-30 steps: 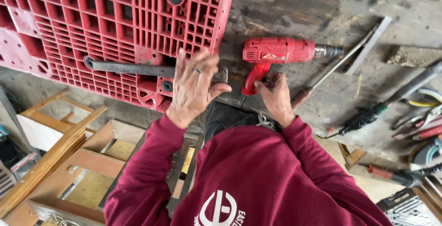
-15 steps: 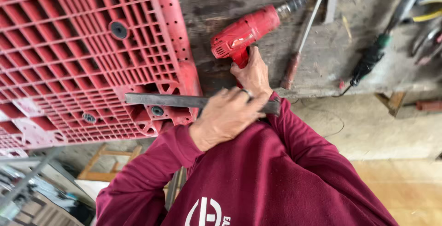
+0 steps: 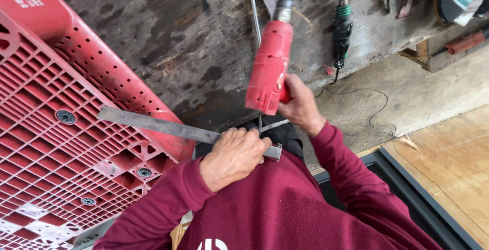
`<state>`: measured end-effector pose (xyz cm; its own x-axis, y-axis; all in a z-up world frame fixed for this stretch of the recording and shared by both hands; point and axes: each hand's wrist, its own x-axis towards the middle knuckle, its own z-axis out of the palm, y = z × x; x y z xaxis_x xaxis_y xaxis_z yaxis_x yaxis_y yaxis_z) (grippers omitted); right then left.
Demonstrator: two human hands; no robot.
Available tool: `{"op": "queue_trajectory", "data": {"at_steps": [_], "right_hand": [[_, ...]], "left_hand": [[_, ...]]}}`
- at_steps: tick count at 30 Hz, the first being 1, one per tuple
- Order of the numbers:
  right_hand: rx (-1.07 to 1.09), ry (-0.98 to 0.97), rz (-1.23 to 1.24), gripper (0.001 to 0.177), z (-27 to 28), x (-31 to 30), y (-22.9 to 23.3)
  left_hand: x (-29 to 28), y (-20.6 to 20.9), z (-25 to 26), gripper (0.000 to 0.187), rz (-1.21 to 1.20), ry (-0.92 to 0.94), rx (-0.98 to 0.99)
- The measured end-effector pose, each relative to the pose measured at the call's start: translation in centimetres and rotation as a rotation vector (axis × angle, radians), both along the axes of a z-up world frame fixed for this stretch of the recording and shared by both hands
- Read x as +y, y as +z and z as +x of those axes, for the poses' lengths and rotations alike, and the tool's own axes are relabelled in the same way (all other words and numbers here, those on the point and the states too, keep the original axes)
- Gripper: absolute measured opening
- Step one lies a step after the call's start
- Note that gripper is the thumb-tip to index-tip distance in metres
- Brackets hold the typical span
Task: The person repairs a damaged red plastic pallet by using a heated tool to melt and fuse the plastic sections together, followed by wiping the area with a cloth and pressing on the fused sections by hand.
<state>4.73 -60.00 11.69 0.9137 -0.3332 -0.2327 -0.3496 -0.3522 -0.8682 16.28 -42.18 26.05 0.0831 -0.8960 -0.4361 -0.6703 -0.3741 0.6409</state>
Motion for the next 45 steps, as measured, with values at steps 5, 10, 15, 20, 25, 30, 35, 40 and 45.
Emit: {"op": "queue_trajectory", "data": {"at_steps": [5, 10, 15, 20, 25, 30, 35, 40, 45], "right_hand": [[0.148, 0.103, -0.383, 0.068, -3.0, -5.9, -2.7], [0.204, 0.096, -0.426, 0.071, -2.8, -7.9, -4.4], [0.048, 0.112, -0.432, 0.071, -0.6, -7.1, -1.2], [0.006, 0.135, -0.208, 0.037, 0.7, -4.2, 4.1], [0.112, 0.196, -0.121, 0.049, 4.2, -3.2, 7.3], [-0.001, 0.262, 0.090, 0.046, 7.7, -2.6, 4.2], [0.106, -0.091, 0.901, 0.046, 14.5, -2.9, -0.3], [0.281, 0.038, 1.004, 0.034, 19.2, -1.4, -1.9], [0.136, 0.026, 0.893, 0.017, 19.0, 0.5, -4.3]], "left_hand": [[-3.4, -2.9, -1.5, 0.005, -0.076, -0.131, -0.243], [-7.3, -6.8, -2.0, 0.012, -0.108, -0.172, -0.296], [-9.3, -9.4, -1.7, 0.014, -0.149, -0.088, -0.274], [-7.8, -10.5, 0.4, 0.016, -0.150, -0.045, -0.421], [-5.6, -11.5, 1.8, 0.020, -0.265, 0.034, -0.549], [-5.3, -12.8, 3.3, 0.020, -0.197, 0.018, -0.538], [-3.6, -12.9, 4.8, 0.023, -0.373, 0.321, -0.514], [-1.5, -12.7, 4.0, 0.041, -0.421, 0.737, -0.275], [1.9, -12.1, 1.0, 0.039, -0.355, 1.081, -0.248]]}}
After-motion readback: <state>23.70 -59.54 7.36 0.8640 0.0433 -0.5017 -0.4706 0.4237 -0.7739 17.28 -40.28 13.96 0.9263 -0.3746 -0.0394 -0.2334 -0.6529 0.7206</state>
